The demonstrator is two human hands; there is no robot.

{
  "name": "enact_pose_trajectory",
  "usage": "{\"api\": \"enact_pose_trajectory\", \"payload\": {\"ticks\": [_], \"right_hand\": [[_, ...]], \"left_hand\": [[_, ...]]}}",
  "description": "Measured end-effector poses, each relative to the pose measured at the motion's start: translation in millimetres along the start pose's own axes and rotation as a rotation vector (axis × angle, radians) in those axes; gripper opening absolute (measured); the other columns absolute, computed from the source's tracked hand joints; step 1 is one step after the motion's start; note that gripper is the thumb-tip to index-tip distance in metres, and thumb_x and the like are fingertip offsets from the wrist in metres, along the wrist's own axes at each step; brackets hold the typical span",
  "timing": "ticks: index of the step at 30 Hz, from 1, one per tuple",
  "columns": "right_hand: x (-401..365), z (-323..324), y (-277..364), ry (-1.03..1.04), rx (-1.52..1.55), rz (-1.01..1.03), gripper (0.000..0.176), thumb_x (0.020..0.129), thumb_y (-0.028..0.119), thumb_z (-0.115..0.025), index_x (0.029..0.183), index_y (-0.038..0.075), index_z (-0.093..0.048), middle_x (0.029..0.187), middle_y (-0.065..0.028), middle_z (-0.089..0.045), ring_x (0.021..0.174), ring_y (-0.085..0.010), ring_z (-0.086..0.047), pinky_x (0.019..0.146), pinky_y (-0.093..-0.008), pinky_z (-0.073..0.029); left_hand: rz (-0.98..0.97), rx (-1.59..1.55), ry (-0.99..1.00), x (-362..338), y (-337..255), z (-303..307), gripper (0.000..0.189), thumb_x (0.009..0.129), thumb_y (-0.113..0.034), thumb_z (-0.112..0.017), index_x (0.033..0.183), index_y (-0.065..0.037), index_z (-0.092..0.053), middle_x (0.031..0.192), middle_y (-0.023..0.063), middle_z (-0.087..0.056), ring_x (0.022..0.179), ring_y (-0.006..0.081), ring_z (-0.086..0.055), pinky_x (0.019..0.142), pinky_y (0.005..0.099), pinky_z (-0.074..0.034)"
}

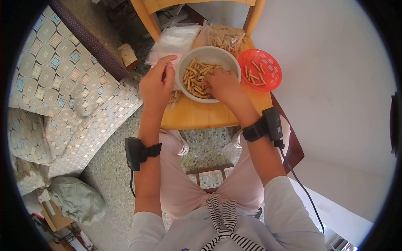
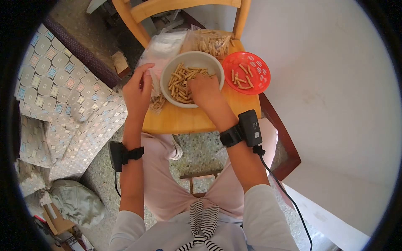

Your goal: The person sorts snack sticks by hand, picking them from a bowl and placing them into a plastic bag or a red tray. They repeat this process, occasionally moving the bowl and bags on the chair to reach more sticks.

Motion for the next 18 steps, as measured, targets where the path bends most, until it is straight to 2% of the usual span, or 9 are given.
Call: {"api": "enact_pose_trajectory", "payload": {"ticks": [1, 3, 4, 7, 8, 9, 12, 16, 18], "right_hand": [[-0.8, -1.0, -1.3, 0.015, 0.048, 0.002, 0.023, 0.079, 0.02, -0.075, 0.102, 0.018, -0.074, 0.105, -0.008, -0.065, 0.102, -0.0296, -0.066, 0.091, -0.0466, -0.045], [-3.2, -1.2, -4.6, 0.012, 0.021, 0.013, 0.022, 0.079, 0.021, -0.075, 0.101, 0.018, -0.074, 0.103, -0.0074, -0.067, 0.101, -0.0294, -0.067, 0.09, -0.0462, -0.046], [-3.9, -0.7, -4.8, 0.01, -0.004, 0.021, 0.022, 0.079, 0.022, -0.075, 0.101, 0.017, -0.075, 0.101, -0.0069, -0.069, 0.099, -0.0293, -0.067, 0.089, -0.0459, -0.047], [-1.7, -5.5, -3.8, -0.088, 0.063, 0.096, 0.026, 0.079, 0.024, -0.076, 0.103, 0.017, -0.075, 0.096, -0.0068, -0.072, 0.095, -0.0284, -0.07, 0.084, -0.0434, -0.051], [0.8, -7.2, -6.1, -0.089, 0.062, 0.093, 0.026, 0.079, 0.024, -0.076, 0.103, 0.017, -0.075, 0.096, -0.0068, -0.072, 0.095, -0.0284, -0.07, 0.084, -0.0434, -0.051], [3.8, -6.6, -5.3, -0.028, 0.042, 0.074, 0.025, 0.079, 0.027, -0.076, 0.102, 0.017, -0.075, 0.092, -0.0078, -0.073, 0.092, -0.0282, -0.07, 0.081, -0.0426, -0.052], [7.5, -2.2, -3.5, 0.069, 0.014, 0.014, 0.024, 0.08, 0.032, -0.076, 0.097, 0.016, -0.077, 0.086, -0.0083, -0.074, 0.089, -0.0272, -0.071, 0.076, -0.0417, -0.053], [7.8, 3.7, -4.9, 0.201, 0.042, -0.06, 0.028, 0.08, 0.041, -0.076, 0.091, 0.016, -0.078, 0.084, -0.0082, -0.074, 0.087, -0.0269, -0.071, 0.074, -0.0415, -0.053], [6.2, 10.7, -3.1, 0.161, 0.094, -0.063, 0.03, 0.081, 0.043, -0.076, 0.092, 0.015, -0.078, 0.085, -0.0088, -0.074, 0.087, -0.0271, -0.071, 0.074, -0.041, -0.053]], "left_hand": [[0.001, 0.0, -0.002, 0.1, -1.2, -1.9, 0.021, 0.094, -0.011, -0.062, 0.111, -0.015, -0.072, 0.068, 0.0096, -0.062, 0.057, 0.0186, -0.059, 0.056, 0.0317, -0.047], [-0.094, -0.031, 0.031, 1.6, -7.0, -7.3, 0.019, 0.097, -0.009, -0.06, 0.112, -0.012, -0.071, 0.064, 0.0062, -0.053, 0.055, 0.0103, -0.048, 0.053, 0.0269, -0.04], [-0.093, -0.03, 0.03, 2.0, -6.8, -7.7, 0.019, 0.097, -0.009, -0.06, 0.112, -0.012, -0.071, 0.064, 0.0062, -0.053, 0.055, 0.0103, -0.048, 0.053, 0.0269, -0.04], [-0.08, -0.038, 0.052, 1.2, -8.7, -12.2, 0.02, 0.096, -0.009, -0.061, 0.112, -0.013, -0.071, 0.064, 0.0078, -0.054, 0.054, 0.0145, -0.05, 0.053, 0.0289, -0.042], [-0.071, -0.003, 0.089, 0.0, -9.4, -14.2, 0.019, 0.094, -0.01, -0.063, 0.11, -0.013, -0.072, 0.067, 0.0083, -0.059, 0.055, 0.0171, -0.055, 0.055, 0.0303, -0.045], [-0.06, 0.034, 0.125, -1.2, -9.9, -16.1, 0.019, 0.092, -0.01, -0.064, 0.108, -0.014, -0.072, 0.071, 0.0087, -0.064, 0.057, 0.0196, -0.06, 0.056, 0.0317, -0.048], [-0.112, 0.033, 0.157, -5.4, -14.4, -23.3, 0.019, 0.091, -0.01, -0.064, 0.108, -0.014, -0.072, 0.073, 0.0095, -0.067, 0.059, 0.0225, -0.063, 0.056, 0.0333, -0.049], [-0.133, 0.05, 0.165, -4.7, -13.7, -25.7, 0.02, 0.093, -0.01, -0.063, 0.11, -0.014, -0.073, 0.069, 0.0105, -0.062, 0.057, 0.0196, -0.059, 0.056, 0.0322, -0.046], [-0.134, 0.033, 0.154, -3.5, -12.4, -26.5, 0.021, 0.093, -0.011, -0.063, 0.111, -0.015, -0.073, 0.069, 0.01, -0.063, 0.057, 0.0207, -0.06, 0.057, 0.032, -0.047]]}}
Point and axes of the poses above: each hand's wrist, its own x-axis towards the middle knuckle, its own z-axis out of the back of the hand, y = z × x, the point moved 5 cm from there along x, towards the middle knuckle
